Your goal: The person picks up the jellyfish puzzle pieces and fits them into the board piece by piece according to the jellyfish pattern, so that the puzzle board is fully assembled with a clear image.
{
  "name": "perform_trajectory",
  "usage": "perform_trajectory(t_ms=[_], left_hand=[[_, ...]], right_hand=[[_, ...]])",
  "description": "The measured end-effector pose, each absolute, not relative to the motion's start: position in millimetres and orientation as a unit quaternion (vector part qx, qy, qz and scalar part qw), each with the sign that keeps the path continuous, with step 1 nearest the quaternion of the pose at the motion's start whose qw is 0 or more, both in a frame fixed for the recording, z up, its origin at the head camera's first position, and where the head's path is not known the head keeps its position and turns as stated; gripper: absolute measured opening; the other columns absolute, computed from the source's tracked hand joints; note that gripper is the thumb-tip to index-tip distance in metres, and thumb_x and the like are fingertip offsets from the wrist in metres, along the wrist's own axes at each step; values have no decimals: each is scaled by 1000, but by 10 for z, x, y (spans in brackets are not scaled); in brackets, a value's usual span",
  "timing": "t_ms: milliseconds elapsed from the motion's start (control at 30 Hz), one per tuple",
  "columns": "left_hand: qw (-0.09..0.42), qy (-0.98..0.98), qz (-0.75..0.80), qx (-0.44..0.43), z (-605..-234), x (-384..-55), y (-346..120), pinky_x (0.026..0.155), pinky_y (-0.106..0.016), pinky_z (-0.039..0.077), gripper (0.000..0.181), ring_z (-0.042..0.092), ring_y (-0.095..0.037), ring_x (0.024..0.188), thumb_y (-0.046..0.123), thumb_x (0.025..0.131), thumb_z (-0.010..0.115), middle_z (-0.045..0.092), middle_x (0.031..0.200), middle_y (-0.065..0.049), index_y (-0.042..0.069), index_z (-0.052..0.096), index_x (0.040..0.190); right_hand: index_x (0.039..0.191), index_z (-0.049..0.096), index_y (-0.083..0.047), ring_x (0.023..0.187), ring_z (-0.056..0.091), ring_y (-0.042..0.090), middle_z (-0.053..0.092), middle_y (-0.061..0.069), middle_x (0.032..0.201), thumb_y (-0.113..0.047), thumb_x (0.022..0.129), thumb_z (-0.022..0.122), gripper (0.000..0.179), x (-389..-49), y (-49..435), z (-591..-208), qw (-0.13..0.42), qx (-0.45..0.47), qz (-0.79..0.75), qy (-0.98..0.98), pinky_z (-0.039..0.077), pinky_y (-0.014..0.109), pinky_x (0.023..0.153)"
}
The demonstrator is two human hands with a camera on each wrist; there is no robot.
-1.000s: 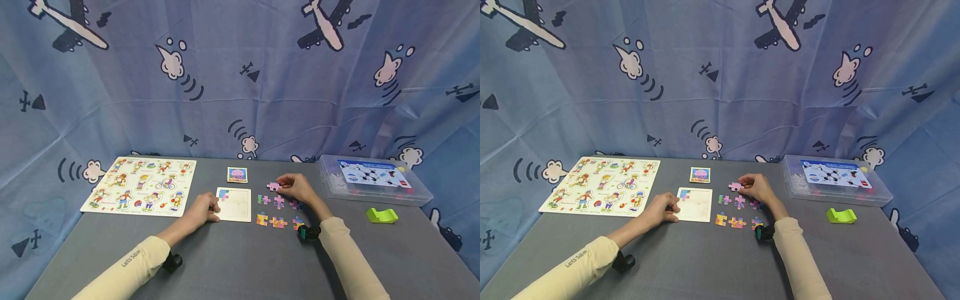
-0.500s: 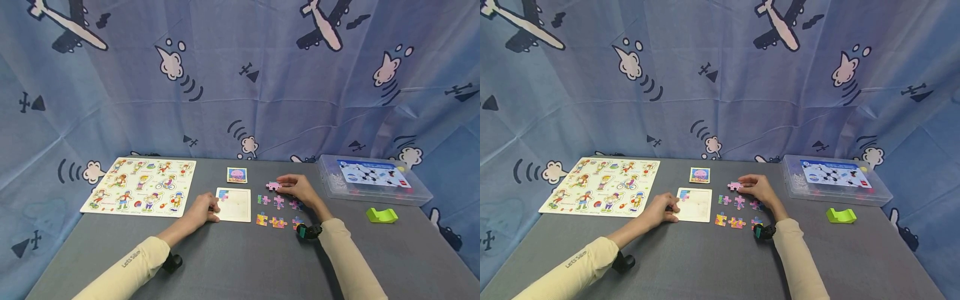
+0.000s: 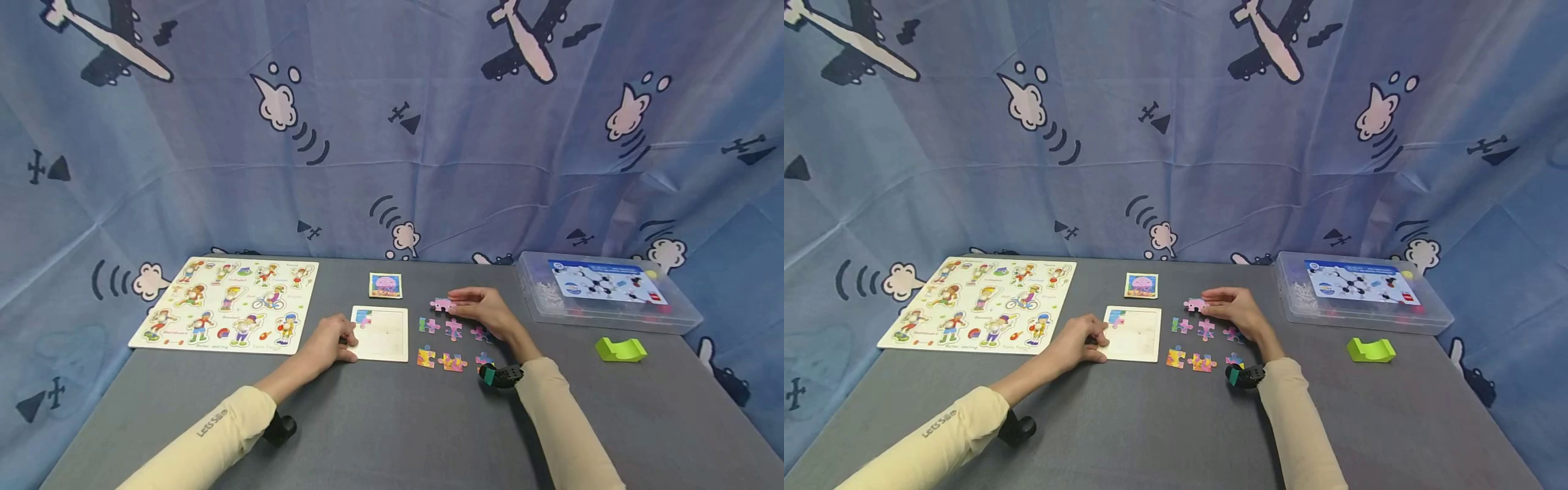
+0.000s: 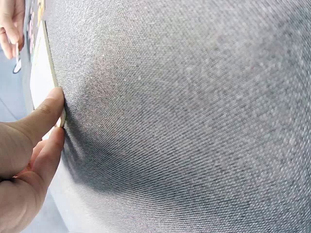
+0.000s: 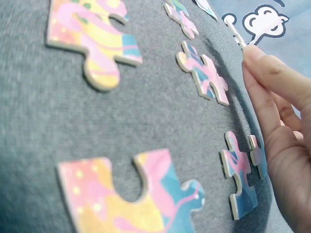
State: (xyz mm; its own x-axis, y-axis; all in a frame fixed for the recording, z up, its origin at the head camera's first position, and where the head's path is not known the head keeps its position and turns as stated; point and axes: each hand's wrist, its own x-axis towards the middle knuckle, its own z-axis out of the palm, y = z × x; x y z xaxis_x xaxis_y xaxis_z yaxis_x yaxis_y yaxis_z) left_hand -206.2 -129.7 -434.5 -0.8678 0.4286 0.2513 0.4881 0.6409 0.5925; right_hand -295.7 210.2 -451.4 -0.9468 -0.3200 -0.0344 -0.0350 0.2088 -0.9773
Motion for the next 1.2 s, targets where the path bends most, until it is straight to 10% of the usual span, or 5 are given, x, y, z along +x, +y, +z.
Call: perform_trajectory(t_ms=[1200], left_hand=[[35, -903, -356, -236, -4340, -2058, -1298, 69, -31, 53, 24, 64, -37, 94, 0, 60, 88, 63, 86, -14, -3, 68, 74]], right_hand=[[120, 57, 14, 94, 66, 10, 60, 28, 121, 3, 79, 74, 45, -2841, 1896, -4444, 93, -129, -645, 748, 52, 26, 83]])
